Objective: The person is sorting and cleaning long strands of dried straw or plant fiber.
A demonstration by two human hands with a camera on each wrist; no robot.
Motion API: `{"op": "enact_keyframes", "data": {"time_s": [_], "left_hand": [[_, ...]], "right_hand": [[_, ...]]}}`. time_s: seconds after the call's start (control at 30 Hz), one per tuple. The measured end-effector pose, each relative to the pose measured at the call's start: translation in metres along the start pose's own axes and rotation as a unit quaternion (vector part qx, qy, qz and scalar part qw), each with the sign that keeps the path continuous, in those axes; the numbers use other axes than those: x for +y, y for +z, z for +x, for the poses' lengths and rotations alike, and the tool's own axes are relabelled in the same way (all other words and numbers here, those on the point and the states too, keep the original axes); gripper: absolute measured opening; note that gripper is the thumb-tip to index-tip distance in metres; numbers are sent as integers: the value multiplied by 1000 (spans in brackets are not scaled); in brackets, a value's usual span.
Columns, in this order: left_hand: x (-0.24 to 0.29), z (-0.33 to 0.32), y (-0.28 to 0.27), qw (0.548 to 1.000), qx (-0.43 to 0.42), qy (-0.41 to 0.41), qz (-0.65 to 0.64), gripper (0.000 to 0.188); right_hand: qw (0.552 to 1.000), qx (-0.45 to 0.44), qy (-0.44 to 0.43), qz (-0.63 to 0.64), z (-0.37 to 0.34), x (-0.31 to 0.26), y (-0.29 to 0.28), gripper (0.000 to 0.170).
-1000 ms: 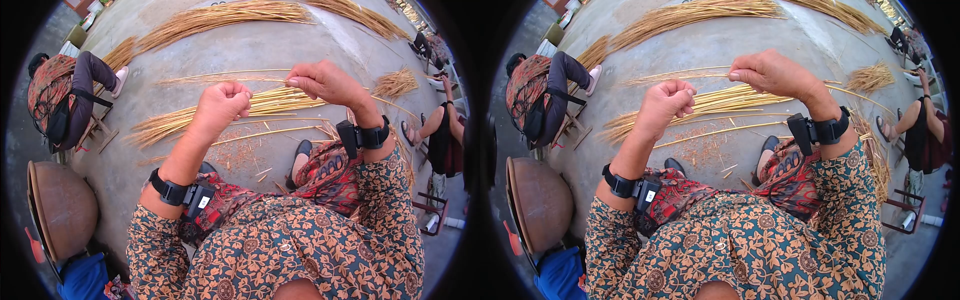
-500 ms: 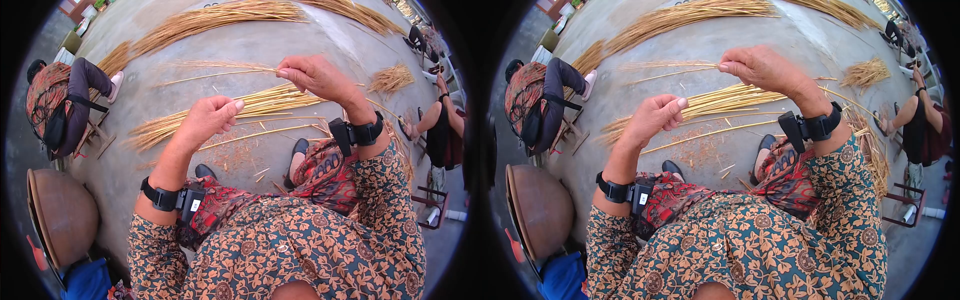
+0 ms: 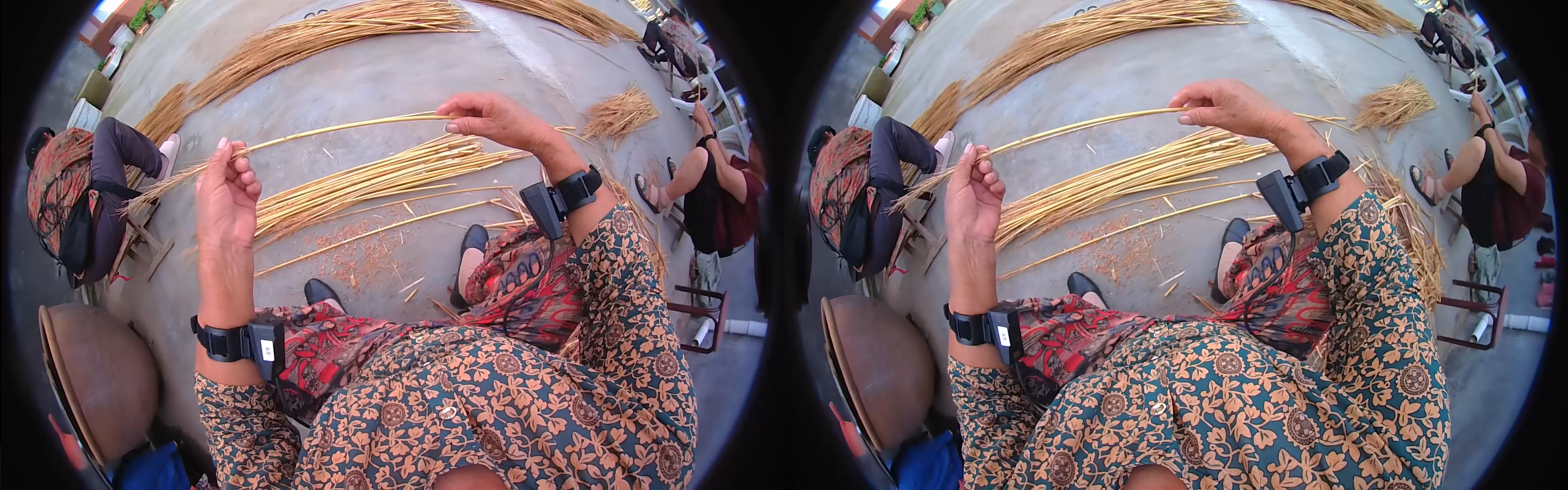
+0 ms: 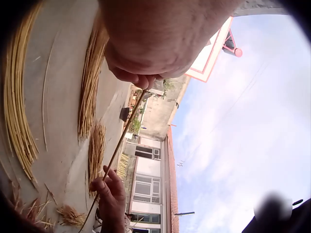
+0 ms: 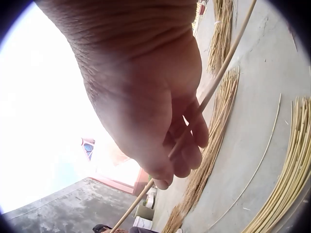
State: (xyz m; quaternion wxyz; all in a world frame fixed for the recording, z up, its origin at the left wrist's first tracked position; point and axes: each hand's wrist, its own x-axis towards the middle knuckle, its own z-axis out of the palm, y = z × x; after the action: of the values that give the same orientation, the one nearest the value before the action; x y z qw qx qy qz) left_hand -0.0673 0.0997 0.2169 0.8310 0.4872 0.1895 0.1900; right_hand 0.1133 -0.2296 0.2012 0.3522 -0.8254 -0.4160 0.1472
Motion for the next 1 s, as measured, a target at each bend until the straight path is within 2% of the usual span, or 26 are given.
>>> {"op": "enact_keyframes", "data": {"time_s": [0.1,0.33,0.47,0.5,0.53,0.6,0.63,0.67,0.77,0.83,0.87,0.93,1.0], "left_hand": [[19,4,-26,998,46,36,-12,19],[40,8,-62,989,117,72,-60,19],[51,13,-94,983,150,86,-61,20],[52,16,-108,986,124,96,-53,21],[54,11,-94,978,173,104,-55,22],[55,8,-71,952,276,117,-56,25],[55,12,-82,965,232,121,-27,33],[53,12,-81,969,208,133,6,33],[52,-11,-35,976,111,143,119,31],[46,-15,-13,970,30,118,211,29],[40,-20,-3,955,11,121,270,26],[28,-25,12,914,-29,124,385,21],[37,-40,34,823,-81,142,543,20]], "right_hand": [[989,2,48,142,-5,24,-14,27],[993,50,89,64,-20,110,-28,23],[988,58,126,-74,-29,127,-29,27],[984,51,135,-103,-26,129,-27,27],[980,44,144,-130,-26,131,-25,28],[983,43,148,-101,-15,141,-23,28],[982,31,155,-106,-8,142,-22,29],[981,19,160,-111,1,144,-20,30],[970,-13,198,-141,18,144,-17,29],[978,-7,141,-155,44,168,2,28],[981,-2,110,-162,55,180,16,28],[981,-6,112,-156,76,192,44,26],[978,-18,121,-169,75,185,61,25]]}}
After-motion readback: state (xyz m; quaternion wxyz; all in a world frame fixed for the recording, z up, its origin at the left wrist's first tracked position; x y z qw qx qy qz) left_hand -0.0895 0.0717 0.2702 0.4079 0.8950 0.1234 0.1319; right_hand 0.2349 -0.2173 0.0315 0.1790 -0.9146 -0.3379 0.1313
